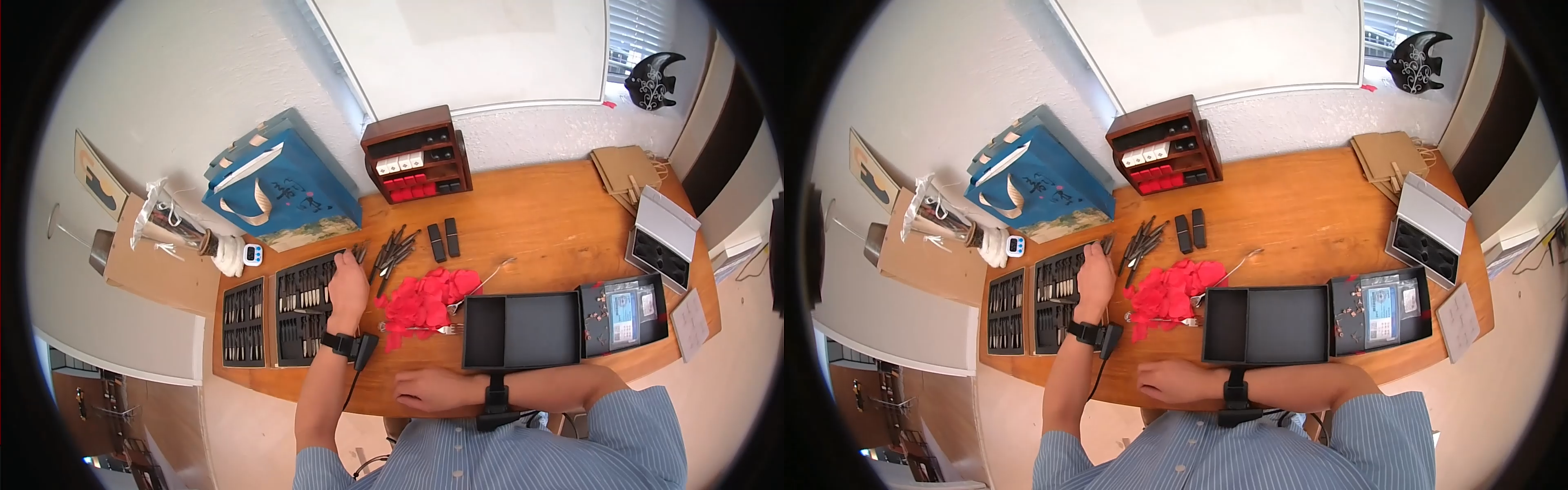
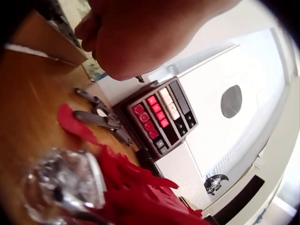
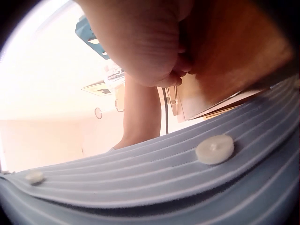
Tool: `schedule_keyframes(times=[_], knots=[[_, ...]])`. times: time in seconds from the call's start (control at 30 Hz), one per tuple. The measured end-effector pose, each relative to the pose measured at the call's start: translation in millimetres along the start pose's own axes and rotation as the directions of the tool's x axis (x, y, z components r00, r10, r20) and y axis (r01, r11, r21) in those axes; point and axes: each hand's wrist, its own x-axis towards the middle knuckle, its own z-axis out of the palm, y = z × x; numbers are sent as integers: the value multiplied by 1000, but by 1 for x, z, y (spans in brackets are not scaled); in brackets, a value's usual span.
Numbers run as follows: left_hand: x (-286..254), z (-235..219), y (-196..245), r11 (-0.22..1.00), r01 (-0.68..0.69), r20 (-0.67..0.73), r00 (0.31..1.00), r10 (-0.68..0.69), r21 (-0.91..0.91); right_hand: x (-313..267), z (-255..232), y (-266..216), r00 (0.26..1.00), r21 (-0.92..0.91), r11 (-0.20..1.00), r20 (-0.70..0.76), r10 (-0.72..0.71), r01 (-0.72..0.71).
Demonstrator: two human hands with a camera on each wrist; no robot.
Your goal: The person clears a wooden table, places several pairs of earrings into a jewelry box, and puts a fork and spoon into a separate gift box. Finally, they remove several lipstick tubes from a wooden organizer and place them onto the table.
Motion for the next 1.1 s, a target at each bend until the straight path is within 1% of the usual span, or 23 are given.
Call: schedule_keyframes(times=[0.03, 0.07, 0.13, 0.17, 0.2, 0.27, 0.3, 0.37, 0.4, 0.43, 0.5, 0.57, 0.6, 0.67, 0.7, 0.73, 0.8, 0.87, 0.9, 0.97, 1.0, 1.07, 1.1], knots=[[0, -6, 7, 987, -30, 31, 999, 35, -157, 0, 2, 1, 1000, 1, 1000, -4, 1, -1], [2, 1, 8, 987, -31, 34, 999, 37, -157, 0, 4, 1, 1000, 2, 1000, -6, 2, -2], [8, 18, 7, 917, -147, -61, 989, 134, -370, 0, 3, 1, 1000, -1, 1000, -2, -1, 1], [9, 16, 14, 860, -72, -6, 997, 80, -506, 0, 2, 1, 1000, -7, 1000, 4, -3, 3], [9, 8, 21, 859, -75, -4, 996, 84, -507, 0, 2, 1, 1000, -7, 1000, 1, 0, 0], [9, -6, 33, 803, 71, 129, 992, 8, -592, -1, 2, 3, 999, -47, 998, 12, -30, 31], [10, -5, 29, 803, 67, 130, 991, 13, -593, -1, 2, 3, 1000, -48, 998, 8, -28, 28], [5, -4, 11, 886, -112, -117, 991, 66, -451, -2, 5, 4, 997, 15, 998, -51, -58, 58], [-1, -8, 2, 840, -93, -148, 989, 15, -534, -2, 4, 6, 997, 13, 999, -53, -51, 52], [-8, -13, -10, 843, -88, -166, 986, -2, -531, -1, 5, 7, 997, 25, 998, -51, -64, 65], [-29, -24, -40, 880, -157, -230, 972, 56, -448, 0, 3, 6, 997, 34, 998, -56, -52, 54], [-53, -17, -87, 928, -67, -198, 980, -7, -367, 0, 1, 3, 993, -7, 994, -49, -105, 105], [-68, -20, -103, 953, 11, -126, 991, -52, -303, -1, 0, 2, 995, -14, 997, -67, -75, 74], [-102, -9, -148, 961, 168, -29, 984, -178, -219, 0, -2, -1, 999, 3, 999, -11, -46, 46], [-118, -11, -155, 966, 243, 25, 970, -242, -88, -2, -6, -3, 999, 2, 999, -19, -33, 33], [-131, -5, -161, 966, 243, 30, 970, -242, -88, -1, -9, -5, 1000, 25, 999, -2, -29, 29], [-153, -2, -167, 969, 247, 40, 968, -246, -9, 3, -4, -4, 998, 59, 997, 37, -46, 44], [-159, -9, -164, 976, 213, 89, 974, -208, -54, 1, 3, 4, 995, 61, 993, -37, -97, 99], [-159, -11, -160, 974, 220, 86, 973, -215, -45, 0, 4, 2, 993, 75, 990, -8, -116, 116], [-156, -10, -149, 969, 239, 77, 969, -234, -59, 1, -2, -1, 999, 31, 999, -10, -45, 45], [-154, -9, -140, 965, 249, 75, 967, -243, -78, 0, -2, -1, 997, 42, 997, 22, -69, 68], [-152, -11, -121, 950, 294, 78, 955, -287, -108, 0, -2, 1, 999, -1, 1000, 43, -1, 1], [-153, -9, -117, 943, 300, 60, 954, -294, -144, 0, -1, 0, 998, 12, 1000, 67, -21, 20]])
